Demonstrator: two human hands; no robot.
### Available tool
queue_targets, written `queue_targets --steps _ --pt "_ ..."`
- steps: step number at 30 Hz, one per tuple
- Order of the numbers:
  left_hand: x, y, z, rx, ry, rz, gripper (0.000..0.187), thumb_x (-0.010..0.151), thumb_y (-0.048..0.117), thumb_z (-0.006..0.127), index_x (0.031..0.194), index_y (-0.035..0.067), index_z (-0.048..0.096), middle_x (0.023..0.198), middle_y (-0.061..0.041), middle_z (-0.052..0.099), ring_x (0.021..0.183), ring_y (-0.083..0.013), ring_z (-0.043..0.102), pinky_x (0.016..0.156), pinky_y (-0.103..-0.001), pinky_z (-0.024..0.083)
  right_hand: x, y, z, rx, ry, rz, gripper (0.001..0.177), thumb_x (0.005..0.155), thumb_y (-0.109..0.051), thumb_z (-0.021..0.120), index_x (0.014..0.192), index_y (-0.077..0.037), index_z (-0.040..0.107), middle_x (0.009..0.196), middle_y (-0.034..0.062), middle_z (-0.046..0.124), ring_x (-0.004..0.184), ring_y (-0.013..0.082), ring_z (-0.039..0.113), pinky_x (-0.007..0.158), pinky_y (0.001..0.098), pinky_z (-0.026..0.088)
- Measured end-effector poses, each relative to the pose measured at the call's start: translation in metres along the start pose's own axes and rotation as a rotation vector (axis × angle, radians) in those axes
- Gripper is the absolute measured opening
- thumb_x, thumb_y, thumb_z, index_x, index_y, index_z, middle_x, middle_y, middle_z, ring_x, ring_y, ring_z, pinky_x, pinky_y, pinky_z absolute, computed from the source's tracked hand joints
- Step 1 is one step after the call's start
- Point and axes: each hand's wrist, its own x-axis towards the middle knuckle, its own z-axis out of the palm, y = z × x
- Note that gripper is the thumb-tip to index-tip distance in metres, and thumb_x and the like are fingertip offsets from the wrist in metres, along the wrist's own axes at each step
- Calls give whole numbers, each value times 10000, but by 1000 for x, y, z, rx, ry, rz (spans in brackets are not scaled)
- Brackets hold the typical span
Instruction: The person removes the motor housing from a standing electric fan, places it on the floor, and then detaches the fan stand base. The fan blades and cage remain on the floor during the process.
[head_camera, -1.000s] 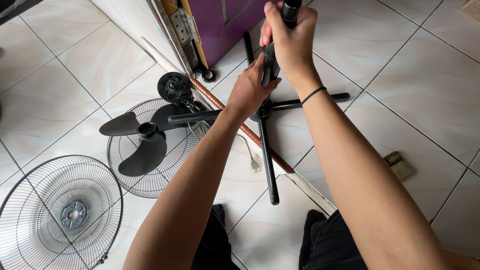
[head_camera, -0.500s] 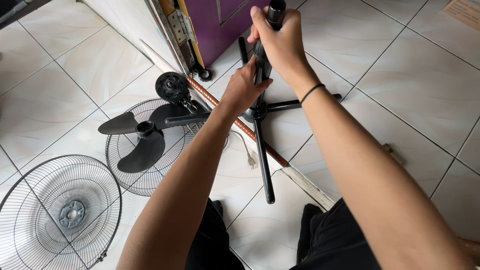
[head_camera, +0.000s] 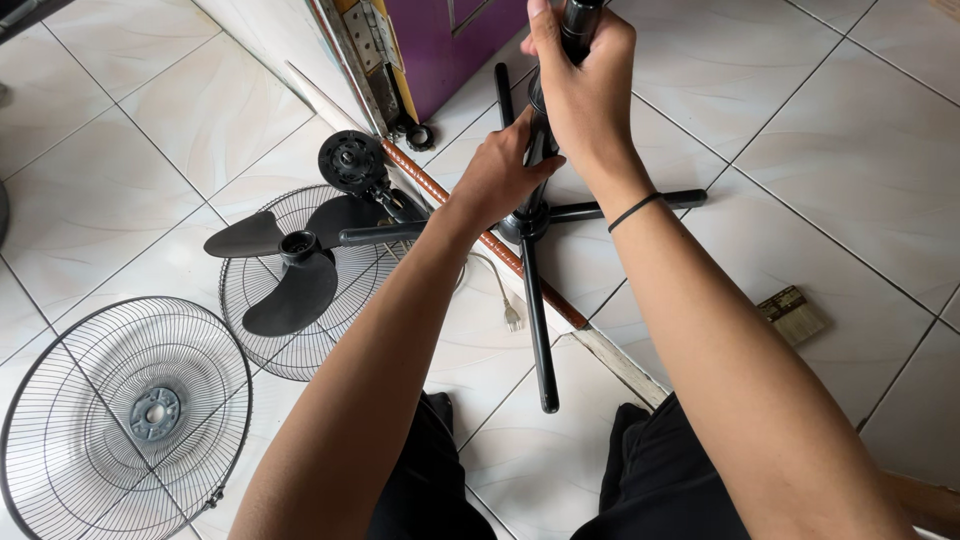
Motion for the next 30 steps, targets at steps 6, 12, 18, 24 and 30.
queue_targets --steps 6,12,18,24,30 --pt "8 0 0 70 18 -90 520 834 374 824 1143 16 607 900 -192 733 791 -337 747 788 -440 593 15 11 -3 218 -131 14 415 1100 -218 637 738 -24 578 642 50 606 577 132 587 584 291 479" --pt "9 3 7 86 87 -79 534 818 385 824 1129 18 593 935 -156 734 814 -326 739 780 -444 588 20 16 -10 329 -199 49 435 1091 -172 646 690 -26 560 635 56 598 573 146 606 591 303 516" --pt "7 2 5 48 79 -35 596 829 363 824 1235 24 550 908 -159 740 822 -338 723 763 -467 562 12 14 -3 69 -30 -98 354 1118 -265 664 858 -28 624 768 16 668 719 87 599 687 247 460" --pt "5 -3 -3 -34 -54 -92 423 834 287 789 1131 34 626 782 -153 739 685 -281 732 684 -428 583 9 0 4 114 58 -41 383 1125 -277 637 821 -47 593 701 4 624 659 91 624 639 262 480" --pt "3 2 -1 30 30 -55 437 822 370 843 992 12 659 747 -167 713 663 -315 708 699 -429 577 18 -1 -7 276 -103 46 486 1108 -213 654 682 -52 483 595 24 518 531 119 529 550 300 471"
